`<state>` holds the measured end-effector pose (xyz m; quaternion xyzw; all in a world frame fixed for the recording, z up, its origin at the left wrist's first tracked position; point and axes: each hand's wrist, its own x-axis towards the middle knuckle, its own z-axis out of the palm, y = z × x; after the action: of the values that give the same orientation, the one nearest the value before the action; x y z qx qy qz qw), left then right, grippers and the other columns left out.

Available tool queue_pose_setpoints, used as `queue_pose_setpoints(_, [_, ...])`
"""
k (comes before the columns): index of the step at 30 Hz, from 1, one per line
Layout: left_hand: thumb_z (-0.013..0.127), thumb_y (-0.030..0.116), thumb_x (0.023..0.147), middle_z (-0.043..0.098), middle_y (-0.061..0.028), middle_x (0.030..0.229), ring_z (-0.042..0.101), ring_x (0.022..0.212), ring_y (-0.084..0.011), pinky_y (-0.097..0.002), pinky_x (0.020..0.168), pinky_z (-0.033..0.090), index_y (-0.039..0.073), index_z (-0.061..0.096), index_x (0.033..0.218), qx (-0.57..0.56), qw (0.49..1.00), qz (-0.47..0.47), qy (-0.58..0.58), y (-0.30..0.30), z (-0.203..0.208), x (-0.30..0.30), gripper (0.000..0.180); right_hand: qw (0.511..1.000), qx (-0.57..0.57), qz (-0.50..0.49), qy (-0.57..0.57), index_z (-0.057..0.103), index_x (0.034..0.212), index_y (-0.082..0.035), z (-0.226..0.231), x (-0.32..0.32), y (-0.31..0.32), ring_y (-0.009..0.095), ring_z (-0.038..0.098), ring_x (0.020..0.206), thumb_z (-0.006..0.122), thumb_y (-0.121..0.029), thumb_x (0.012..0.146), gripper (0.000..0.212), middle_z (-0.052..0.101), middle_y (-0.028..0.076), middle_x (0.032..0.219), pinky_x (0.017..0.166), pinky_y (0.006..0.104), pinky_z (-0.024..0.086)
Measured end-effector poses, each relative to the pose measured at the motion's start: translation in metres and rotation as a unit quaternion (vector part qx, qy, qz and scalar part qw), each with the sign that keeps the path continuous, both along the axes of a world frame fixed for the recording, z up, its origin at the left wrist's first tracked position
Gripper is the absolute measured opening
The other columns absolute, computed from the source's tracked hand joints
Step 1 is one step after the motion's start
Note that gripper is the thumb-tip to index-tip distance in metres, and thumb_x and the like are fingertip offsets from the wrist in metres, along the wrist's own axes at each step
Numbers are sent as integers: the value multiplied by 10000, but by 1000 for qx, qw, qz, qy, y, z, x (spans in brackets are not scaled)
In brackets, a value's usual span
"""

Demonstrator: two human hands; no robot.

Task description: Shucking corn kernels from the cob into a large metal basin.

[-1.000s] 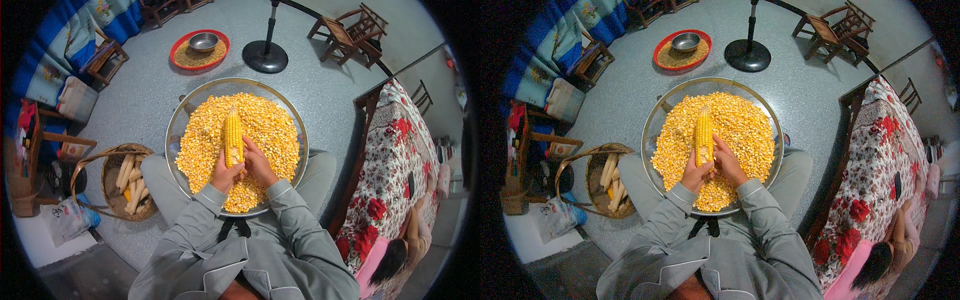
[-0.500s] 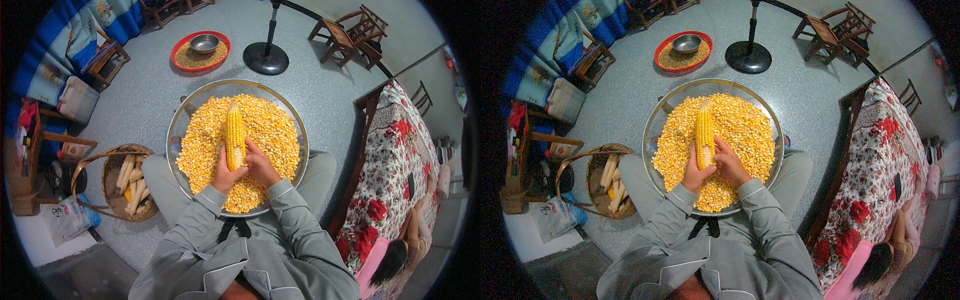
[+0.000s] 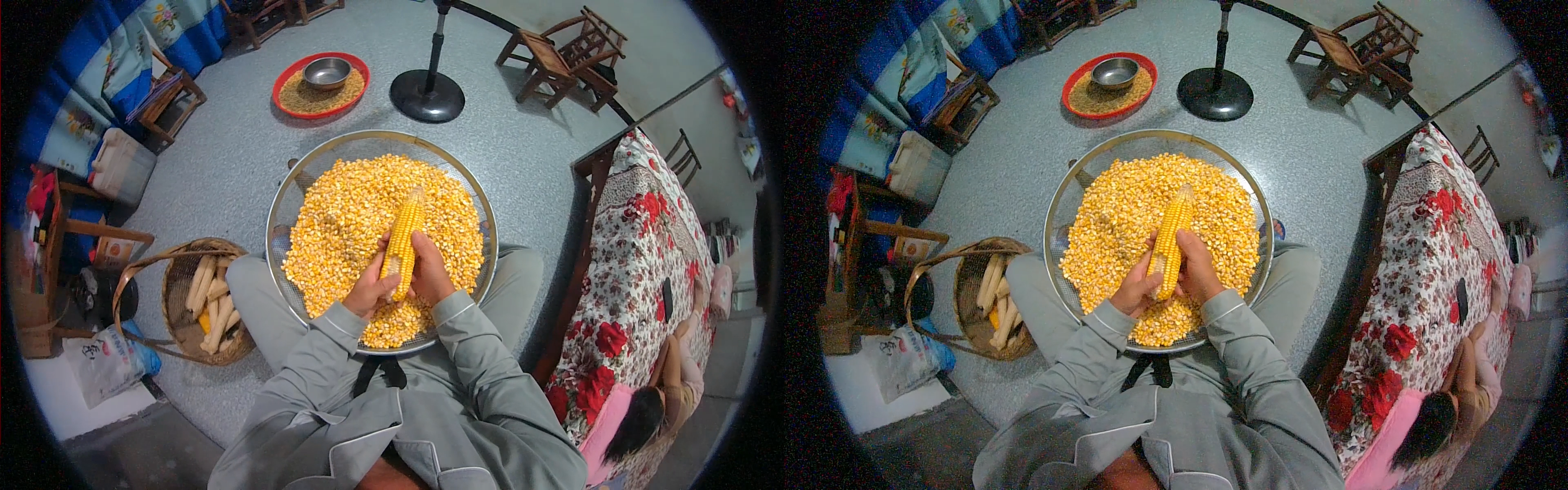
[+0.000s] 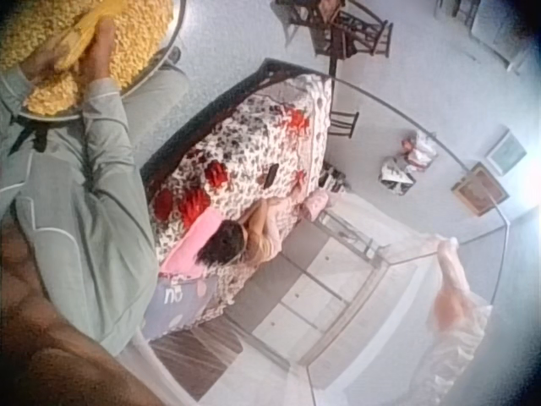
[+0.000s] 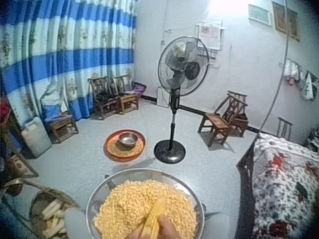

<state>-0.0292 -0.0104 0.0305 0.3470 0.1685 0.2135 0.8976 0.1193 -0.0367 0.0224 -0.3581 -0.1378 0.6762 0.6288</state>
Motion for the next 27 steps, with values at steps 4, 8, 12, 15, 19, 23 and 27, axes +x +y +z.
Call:
queue_pose_setpoints(4, [541, 319, 933, 585, -76, 1005, 619, 792, -193, -326, 621, 554, 27, 399, 1284, -32, 985, 130, 106, -1, -16, 1, 478, 997, 25, 18, -70, 468, 1197, -22, -10, -9, 1, 191, 585, 944, 427, -333, 973, 385, 576, 96, 1094, 815, 327, 498])
queue_pose_setpoints(8, [511, 341, 952, 585, -60, 989, 601, 779, -152, -319, 597, 560, 18, 465, 1233, -7, 976, 122, 180, 1, -7, 0, 431, 995, 7, 17, -102, 444, 1213, -38, -11, -11, 1, 176, 589, 904, 455, -285, 970, 347, 583, 97, 1066, 766, 321, 517])
queue_pose_setpoints(12, [508, 330, 954, 589, -63, 1028, 615, 845, -163, -330, 643, 579, 7, 453, 1245, 27, 980, 112, 163, 0, -15, -1, 438, 999, 32, 15, -40, 462, 1212, 15, -4, -12, 1, 222, 588, 977, 440, -320, 972, 412, 579, 143, 1107, 877, 355, 491])
queue_pose_setpoints(15, [512, 311, 953, 584, -73, 1064, 620, 880, -176, -342, 676, 586, -3, 439, 1261, 57, 984, 94, 140, 2, -21, -3, 446, 998, 42, 27, -30, 474, 1208, 42, 1, -11, 0, 251, 578, 1023, 424, -359, 970, 469, 576, 170, 1122, 925, 365, 465])
queue_pose_setpoints(19, [509, 301, 954, 576, -85, 1081, 623, 879, -181, -341, 668, 584, -3, 421, 1279, 99, 981, 93, 137, 3, -39, -3, 454, 998, 33, 47, -23, 479, 1203, 42, 2, -6, 2, 252, 576, 1023, 421, -400, 962, 507, 577, 168, 1116, 920, 362, 468])
queue_pose_setpoints(23, [511, 300, 954, 569, -75, 1117, 588, 976, -184, -328, 795, 527, 5, 402, 1302, 116, 980, 87, 136, 0, -37, -2, 469, 998, 42, 37, -15, 482, 1193, 54, 6, -6, 2, 250, 574, 1024, 411, -408, 960, 522, 573, 168, 1122, 917, 359, 466])
queue_pose_setpoints(27, [530, 309, 950, 547, -55, 1169, 524, 1086, -169, -299, 903, 446, 16, 412, 1316, -8, 988, 107, 112, -2, -14, 0, 484, 998, 51, 37, -3, 475, 1203, 35, 2, -6, 2, 244, 575, 1019, 412, -354, 973, 456, 574, 160, 1129, 917, 355, 465])
